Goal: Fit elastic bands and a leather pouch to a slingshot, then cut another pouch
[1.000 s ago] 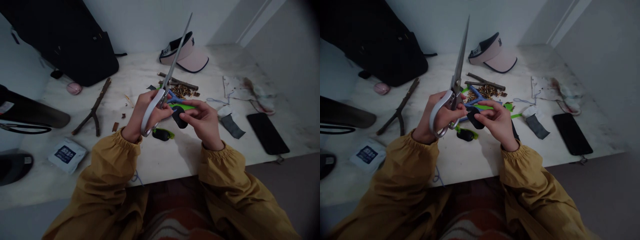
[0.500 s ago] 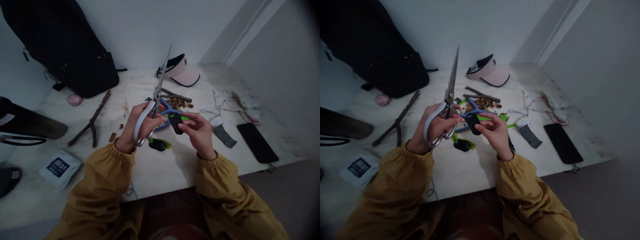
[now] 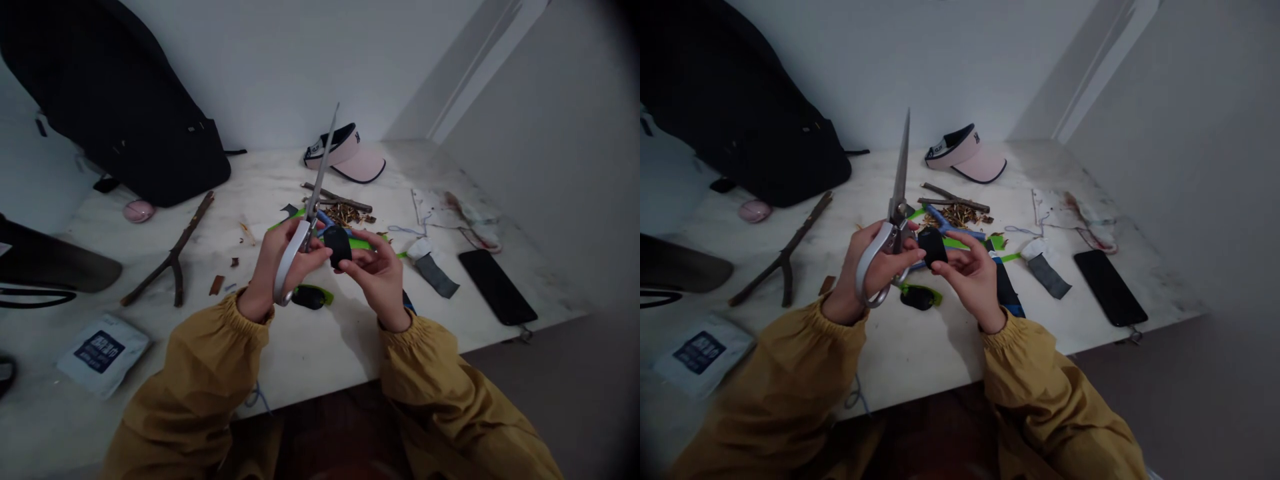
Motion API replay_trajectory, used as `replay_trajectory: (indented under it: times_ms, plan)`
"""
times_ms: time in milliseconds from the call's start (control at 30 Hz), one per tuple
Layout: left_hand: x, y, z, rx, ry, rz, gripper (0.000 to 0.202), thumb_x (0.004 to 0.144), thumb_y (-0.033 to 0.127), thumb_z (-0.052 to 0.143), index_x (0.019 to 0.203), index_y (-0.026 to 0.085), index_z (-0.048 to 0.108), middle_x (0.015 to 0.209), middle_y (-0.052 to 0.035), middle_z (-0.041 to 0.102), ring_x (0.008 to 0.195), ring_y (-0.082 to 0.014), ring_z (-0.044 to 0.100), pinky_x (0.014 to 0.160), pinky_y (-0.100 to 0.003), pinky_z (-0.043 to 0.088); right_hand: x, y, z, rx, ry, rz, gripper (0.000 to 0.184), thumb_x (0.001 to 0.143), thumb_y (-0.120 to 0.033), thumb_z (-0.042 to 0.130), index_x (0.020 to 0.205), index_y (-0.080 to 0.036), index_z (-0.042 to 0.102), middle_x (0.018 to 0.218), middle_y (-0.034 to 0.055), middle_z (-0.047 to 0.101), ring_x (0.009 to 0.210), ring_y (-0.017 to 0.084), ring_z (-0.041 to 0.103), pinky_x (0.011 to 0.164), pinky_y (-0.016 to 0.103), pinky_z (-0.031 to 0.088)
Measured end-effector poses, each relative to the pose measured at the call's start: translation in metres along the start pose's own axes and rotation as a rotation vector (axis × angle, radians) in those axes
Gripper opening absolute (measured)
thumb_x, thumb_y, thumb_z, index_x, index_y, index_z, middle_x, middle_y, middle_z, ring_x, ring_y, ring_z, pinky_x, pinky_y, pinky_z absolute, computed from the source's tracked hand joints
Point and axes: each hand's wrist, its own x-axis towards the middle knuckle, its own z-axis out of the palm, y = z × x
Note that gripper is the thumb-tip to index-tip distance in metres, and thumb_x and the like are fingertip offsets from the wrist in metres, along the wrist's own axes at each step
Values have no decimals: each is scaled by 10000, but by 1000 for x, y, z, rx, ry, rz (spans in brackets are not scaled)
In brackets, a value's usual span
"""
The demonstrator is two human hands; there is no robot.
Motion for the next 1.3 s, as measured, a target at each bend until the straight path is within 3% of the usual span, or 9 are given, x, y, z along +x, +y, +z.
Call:
replay_trajectory:
  times_ms: [100,267,467,867,967,1100,1300]
  plan:
    - [-1,2,-4,5,36,13,351,616,206,757,947,189,644,669,43,622,575,-109,599,535,-205,494,-2,-1,-1,-12,-76,15,478,658,-295,810,1073,-261,576,709,-21,718,637,176,706,642,356,615]
    - [-2,5,-7,-3,38,23,362,617,201,759,958,187,637,668,49,602,550,-89,571,530,-199,482,-5,-2,-1,23,-71,-11,370,735,-291,757,1067,-270,594,696,-31,709,637,177,720,657,356,629]
    - [-3,8,-7,-28,8,-15,345,600,188,763,925,183,649,665,47,596,520,-82,544,502,-201,464,-8,-3,-7,-42,-113,-97,98,819,-259,671,914,-257,697,854,-5,734,719,159,728,701,326,620]
    - [-3,6,-5,-26,-31,-13,339,613,188,755,935,185,649,663,34,638,558,-111,597,528,-217,487,-11,-1,-7,-217,-90,-136,320,675,-247,799,984,-274,722,801,2,740,697,150,701,682,307,610]
    - [-3,7,-5,-34,-46,-23,363,593,175,770,936,186,648,687,24,678,623,-133,636,580,-227,512,-12,1,-8,-362,-8,-283,272,699,-233,781,959,-293,724,879,3,751,716,154,701,689,308,608]
    - [-4,10,-3,-28,-99,-45,387,562,170,794,921,187,649,692,20,701,646,-147,652,603,-231,517,-13,1,-10,-678,137,-591,222,776,-182,699,964,-299,716,870,16,760,773,192,712,739,349,605]
    - [-4,9,1,-45,-82,-23,398,530,150,798,899,181,651,667,29,675,599,-123,614,562,-213,498,-18,4,-6,-855,103,-916,386,803,-36,601,1077,-301,666,832,9,758,773,164,716,732,298,592]
